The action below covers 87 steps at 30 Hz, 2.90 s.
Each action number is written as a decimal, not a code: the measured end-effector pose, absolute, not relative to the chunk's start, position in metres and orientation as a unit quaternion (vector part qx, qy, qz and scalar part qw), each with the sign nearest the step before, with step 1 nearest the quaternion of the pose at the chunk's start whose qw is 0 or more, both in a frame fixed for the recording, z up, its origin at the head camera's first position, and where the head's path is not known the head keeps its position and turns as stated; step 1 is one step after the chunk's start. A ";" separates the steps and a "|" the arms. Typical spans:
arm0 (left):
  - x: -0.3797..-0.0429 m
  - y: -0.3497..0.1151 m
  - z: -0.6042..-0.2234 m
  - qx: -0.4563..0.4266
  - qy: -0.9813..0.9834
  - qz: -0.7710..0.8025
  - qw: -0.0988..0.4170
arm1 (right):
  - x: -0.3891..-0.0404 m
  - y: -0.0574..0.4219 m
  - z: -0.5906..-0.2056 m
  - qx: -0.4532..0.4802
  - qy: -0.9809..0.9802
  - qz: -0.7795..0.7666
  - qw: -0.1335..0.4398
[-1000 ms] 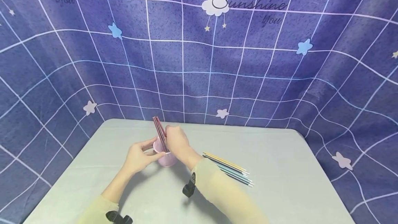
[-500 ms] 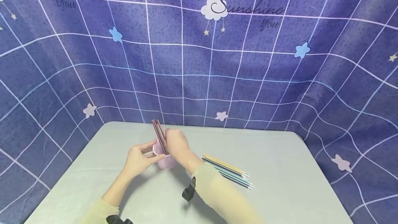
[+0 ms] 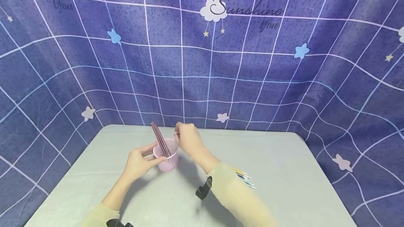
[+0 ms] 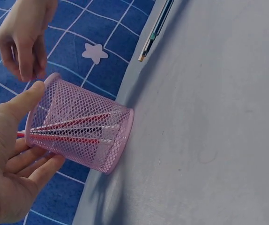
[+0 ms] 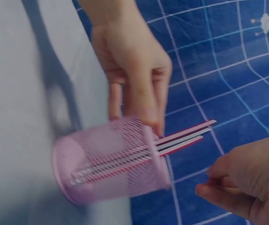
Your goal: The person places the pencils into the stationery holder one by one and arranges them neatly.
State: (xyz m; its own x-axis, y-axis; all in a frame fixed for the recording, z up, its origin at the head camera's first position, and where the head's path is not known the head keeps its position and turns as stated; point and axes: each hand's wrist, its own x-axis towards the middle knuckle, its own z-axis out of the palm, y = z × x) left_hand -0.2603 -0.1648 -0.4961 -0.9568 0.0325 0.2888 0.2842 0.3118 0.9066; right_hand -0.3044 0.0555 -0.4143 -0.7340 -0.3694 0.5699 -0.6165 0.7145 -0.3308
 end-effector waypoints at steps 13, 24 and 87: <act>-0.262 -0.164 -0.498 -0.080 -0.804 -0.580 0.102 | -0.304 0.122 -0.401 0.252 -0.911 0.243 0.220; -0.260 -0.166 -0.498 -0.073 -0.805 -0.580 0.101 | -0.298 0.173 -0.417 0.240 -0.921 0.214 0.219; -0.261 -0.164 -0.497 -0.084 -0.791 -0.598 0.098 | -0.266 0.224 -0.493 0.258 -0.951 0.161 0.050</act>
State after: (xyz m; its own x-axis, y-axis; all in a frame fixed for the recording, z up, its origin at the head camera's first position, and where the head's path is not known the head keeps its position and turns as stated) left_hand -0.2608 -0.1636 -0.4967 -0.9669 0.0152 0.2548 0.2493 0.2718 0.9295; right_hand -0.2663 0.2240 -0.4930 -0.8618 -0.4747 0.1787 -0.5071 0.8153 -0.2795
